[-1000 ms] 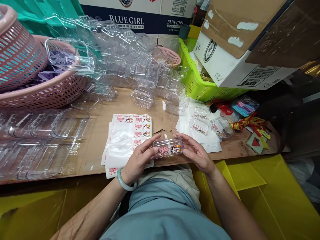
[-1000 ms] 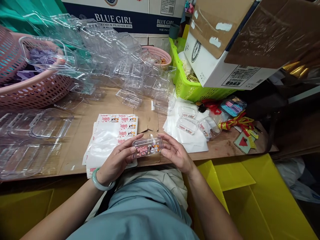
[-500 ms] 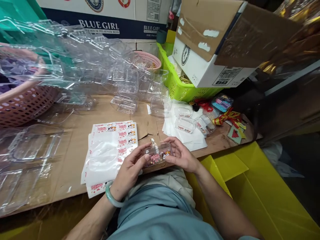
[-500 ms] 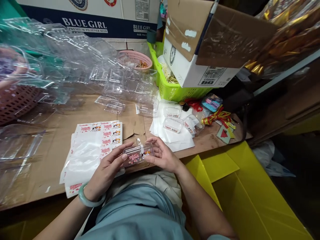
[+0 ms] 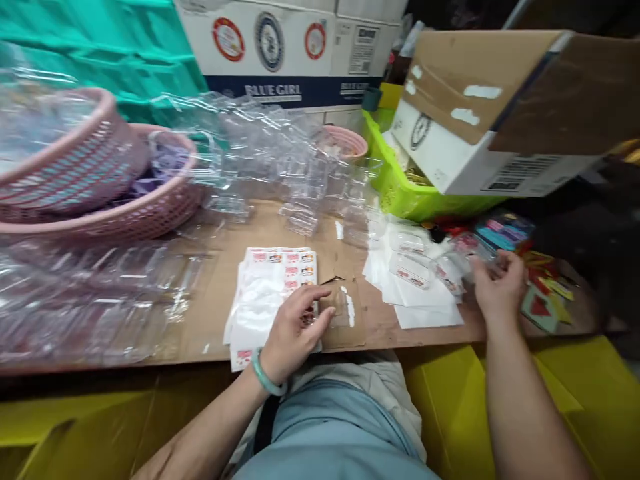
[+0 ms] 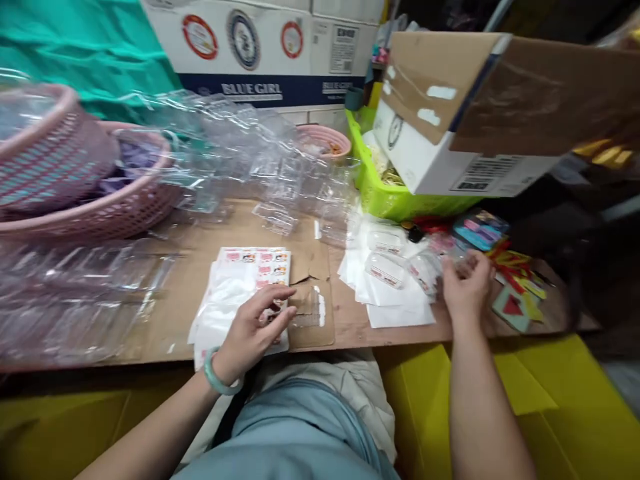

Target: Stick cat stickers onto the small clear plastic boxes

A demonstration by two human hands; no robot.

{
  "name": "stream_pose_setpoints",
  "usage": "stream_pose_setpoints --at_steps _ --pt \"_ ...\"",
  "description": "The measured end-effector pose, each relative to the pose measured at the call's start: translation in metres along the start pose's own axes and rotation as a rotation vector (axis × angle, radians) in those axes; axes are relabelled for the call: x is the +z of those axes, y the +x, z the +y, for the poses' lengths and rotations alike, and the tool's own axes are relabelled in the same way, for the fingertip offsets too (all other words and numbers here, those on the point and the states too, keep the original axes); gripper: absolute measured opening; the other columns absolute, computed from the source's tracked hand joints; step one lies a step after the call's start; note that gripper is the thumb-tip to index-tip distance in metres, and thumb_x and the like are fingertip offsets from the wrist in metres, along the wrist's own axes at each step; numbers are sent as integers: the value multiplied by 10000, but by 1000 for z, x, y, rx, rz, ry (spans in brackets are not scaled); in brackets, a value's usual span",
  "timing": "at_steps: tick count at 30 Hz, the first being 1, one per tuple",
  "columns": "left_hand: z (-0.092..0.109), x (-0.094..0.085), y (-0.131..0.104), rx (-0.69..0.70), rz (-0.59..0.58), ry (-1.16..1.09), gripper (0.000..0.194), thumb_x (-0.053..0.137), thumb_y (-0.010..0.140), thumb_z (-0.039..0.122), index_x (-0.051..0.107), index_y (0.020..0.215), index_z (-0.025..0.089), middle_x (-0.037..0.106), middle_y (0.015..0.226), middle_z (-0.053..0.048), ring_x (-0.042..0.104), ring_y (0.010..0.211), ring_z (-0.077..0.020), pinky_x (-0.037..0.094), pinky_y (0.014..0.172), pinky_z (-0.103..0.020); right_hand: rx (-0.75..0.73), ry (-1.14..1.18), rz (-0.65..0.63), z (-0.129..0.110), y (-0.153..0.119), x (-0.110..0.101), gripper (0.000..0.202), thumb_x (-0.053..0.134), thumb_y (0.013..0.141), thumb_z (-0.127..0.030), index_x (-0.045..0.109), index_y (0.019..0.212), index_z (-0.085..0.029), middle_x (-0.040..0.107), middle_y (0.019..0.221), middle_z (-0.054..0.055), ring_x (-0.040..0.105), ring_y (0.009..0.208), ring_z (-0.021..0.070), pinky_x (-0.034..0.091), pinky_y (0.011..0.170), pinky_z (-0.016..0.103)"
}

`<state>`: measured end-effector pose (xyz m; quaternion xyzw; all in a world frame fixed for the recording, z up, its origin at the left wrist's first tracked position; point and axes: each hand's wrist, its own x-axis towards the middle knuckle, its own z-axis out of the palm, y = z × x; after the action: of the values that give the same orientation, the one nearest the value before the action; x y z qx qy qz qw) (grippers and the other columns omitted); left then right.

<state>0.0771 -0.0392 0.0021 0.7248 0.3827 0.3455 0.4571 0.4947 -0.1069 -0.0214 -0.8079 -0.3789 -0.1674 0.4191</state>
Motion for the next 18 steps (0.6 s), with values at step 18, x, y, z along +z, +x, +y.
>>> stream_pose_setpoints --at_steps 18 --pt "-66 -91 35 -245 464 496 105 594 771 281 633 812 192 563 905 -69 504 944 -256 389 886 -402 -687 495 -672 -269 -126 98 330 528 897 -240 534 1226 -248 509 1310 113 367 1325 285 283 1112 537"
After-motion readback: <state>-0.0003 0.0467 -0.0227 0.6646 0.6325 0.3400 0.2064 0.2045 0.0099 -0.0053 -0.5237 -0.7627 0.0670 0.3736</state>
